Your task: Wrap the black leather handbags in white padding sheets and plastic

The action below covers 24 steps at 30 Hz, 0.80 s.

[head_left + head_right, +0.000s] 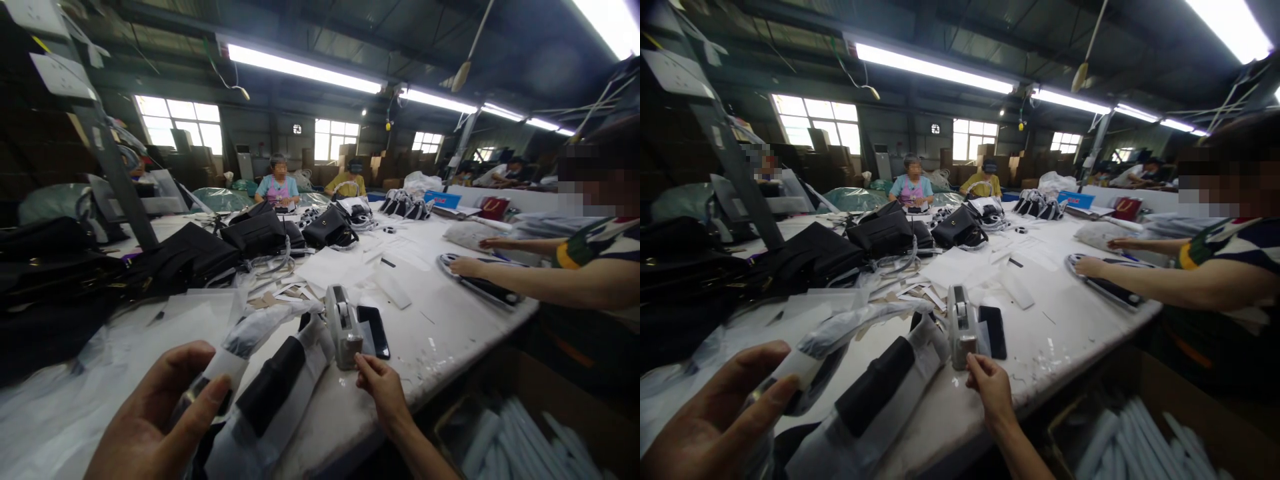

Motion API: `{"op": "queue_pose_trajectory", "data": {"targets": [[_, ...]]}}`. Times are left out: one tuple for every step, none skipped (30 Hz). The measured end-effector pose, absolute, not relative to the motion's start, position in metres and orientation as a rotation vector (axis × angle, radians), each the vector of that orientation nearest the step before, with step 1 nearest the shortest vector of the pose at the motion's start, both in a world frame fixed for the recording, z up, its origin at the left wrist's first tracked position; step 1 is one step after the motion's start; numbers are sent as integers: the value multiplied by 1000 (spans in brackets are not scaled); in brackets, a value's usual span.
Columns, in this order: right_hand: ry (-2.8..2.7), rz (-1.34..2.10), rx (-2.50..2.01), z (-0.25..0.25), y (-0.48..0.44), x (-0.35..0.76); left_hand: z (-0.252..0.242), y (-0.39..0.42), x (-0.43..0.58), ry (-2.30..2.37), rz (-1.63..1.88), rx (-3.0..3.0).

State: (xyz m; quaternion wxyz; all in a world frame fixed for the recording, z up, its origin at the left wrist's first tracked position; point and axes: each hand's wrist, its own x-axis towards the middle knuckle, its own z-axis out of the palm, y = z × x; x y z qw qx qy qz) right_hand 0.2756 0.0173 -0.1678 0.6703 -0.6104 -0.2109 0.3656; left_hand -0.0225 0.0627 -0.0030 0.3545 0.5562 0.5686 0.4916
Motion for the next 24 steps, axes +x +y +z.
{"op": "queue_pose_trajectory", "data": {"targets": [[-490,802,-1390,-170,18,276,-3,63,-23,1462,1267,1415],[-500,785,-1400,-171,19,276,-4,64,-23,1455,1260,1383],[-505,777,-1401,-172,20,276,-4,65,-23,1446,1251,1345],[-505,776,-1398,-172,21,276,-3,65,-23,1440,1239,1304],[-505,777,-1396,-171,21,275,-2,66,-24,1433,1223,1267],[-503,780,-1393,-170,22,275,-1,66,-24,1418,1202,1240],[-499,787,-1389,-168,22,274,1,65,-24,1394,1182,1226],[-493,796,-1384,-167,21,273,3,64,-24,1370,1162,1227],[-488,804,-1380,-166,20,273,6,63,-23,1350,1150,1234],[-482,810,-1378,-166,18,272,9,61,-21,1335,1156,1241],[-476,813,-1379,-166,15,272,12,58,-18,1323,1177,1247],[-469,813,-1384,-166,12,271,15,56,-16,1315,1210,1248],[-469,808,-1390,-166,8,270,17,54,-13,1308,1242,1245],[-484,797,-1395,-164,5,268,19,52,-11,1298,1262,1242],[-514,781,-1395,-161,1,266,20,50,-9,1286,1275,1243],[-559,763,-1388,-156,-3,262,21,49,-7,1271,1281,1249],[-620,746,-1370,-148,-6,258,21,49,-7,1255,1285,1263],[-688,737,-1341,-139,-8,253,21,48,-6,1242,1293,1282],[-756,737,-1301,-128,-10,247,21,48,-6,1232,1305,1305],[-817,751,-1250,-115,-11,240,20,47,-6,1224,1320,1330],[-874,776,-1190,-102,-12,232,19,47,-6,1216,1330,1357],[-928,811,-1121,-89,-12,224,18,46,-6,1204,1335,1386],[-974,852,-1050,-75,-12,216,17,45,-6,1190,1337,1414],[-1017,894,-982,-62,-11,207,15,45,-5,1173,1340,1442]]}}
